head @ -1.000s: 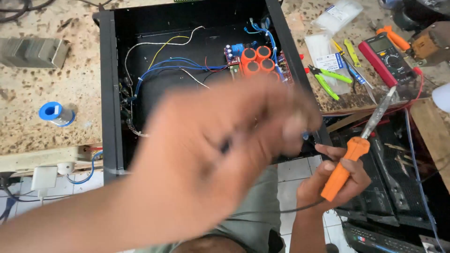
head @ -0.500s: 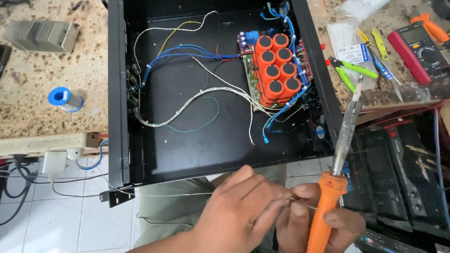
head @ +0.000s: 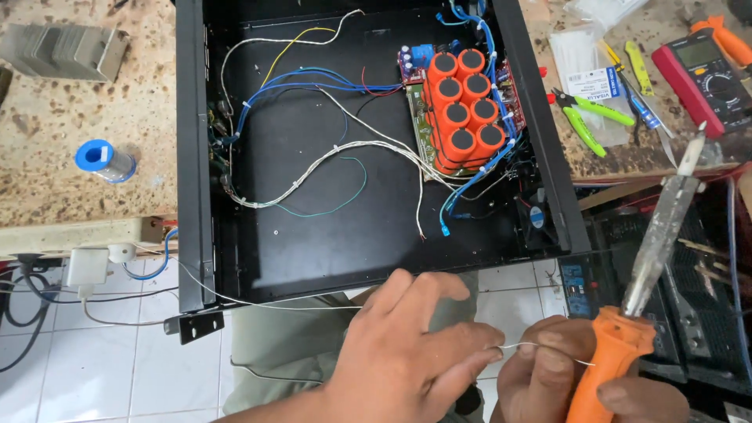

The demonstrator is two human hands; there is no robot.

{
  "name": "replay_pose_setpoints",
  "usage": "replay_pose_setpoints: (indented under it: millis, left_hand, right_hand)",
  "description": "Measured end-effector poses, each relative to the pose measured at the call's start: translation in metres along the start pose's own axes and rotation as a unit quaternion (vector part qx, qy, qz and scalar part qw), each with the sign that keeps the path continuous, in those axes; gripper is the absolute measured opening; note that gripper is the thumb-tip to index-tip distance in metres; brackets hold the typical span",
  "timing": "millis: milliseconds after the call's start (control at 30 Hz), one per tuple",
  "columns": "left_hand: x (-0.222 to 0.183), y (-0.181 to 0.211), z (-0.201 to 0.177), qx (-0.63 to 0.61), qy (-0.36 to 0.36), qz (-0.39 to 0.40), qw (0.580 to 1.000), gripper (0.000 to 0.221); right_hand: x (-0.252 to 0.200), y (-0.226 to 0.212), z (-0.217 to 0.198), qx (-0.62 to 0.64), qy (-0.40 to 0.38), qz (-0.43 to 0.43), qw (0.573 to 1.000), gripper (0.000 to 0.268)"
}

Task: Stripping a wire with pliers and soldering it to a circuit board inside an amplifier chassis.

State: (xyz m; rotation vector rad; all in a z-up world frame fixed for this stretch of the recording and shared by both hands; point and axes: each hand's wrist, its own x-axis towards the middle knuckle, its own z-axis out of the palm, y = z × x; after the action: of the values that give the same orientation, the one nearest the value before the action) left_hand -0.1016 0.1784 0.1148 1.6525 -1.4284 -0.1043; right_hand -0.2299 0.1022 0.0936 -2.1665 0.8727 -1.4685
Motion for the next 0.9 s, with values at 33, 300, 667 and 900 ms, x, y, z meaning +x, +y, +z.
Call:
replay_pose_setpoints:
  millis: [33,300,667,900]
  left_hand:
    - [0.000,0.001,-0.001,-0.002,0.009,0.002,1.000,0.021]
    - [-0.002,-0.003,-0.006,0.034,0.075,0.058,0.995,0.014]
    - [-0.003,-0.002,0.002,-0.003,0.144,-0.066,0.987,0.004]
    - [0.031,-0.040,0.002,0.139,0.106,-0.029,0.984,0.010]
  right_hand:
    - [-0.002,-0.005,-0.004,-0.001,-0.016,0.036,0.999,0.024]
    - [-0.004,0.001,-0.006,0.155,0.023,0.137,0.978,0.033]
    - [0.018,0.072,0.004,0.295,0.193,0.105,0.930,0.031]
    - [0.021,0.110,-0.014,0.254,0.232,-0.010,0.939,0.040]
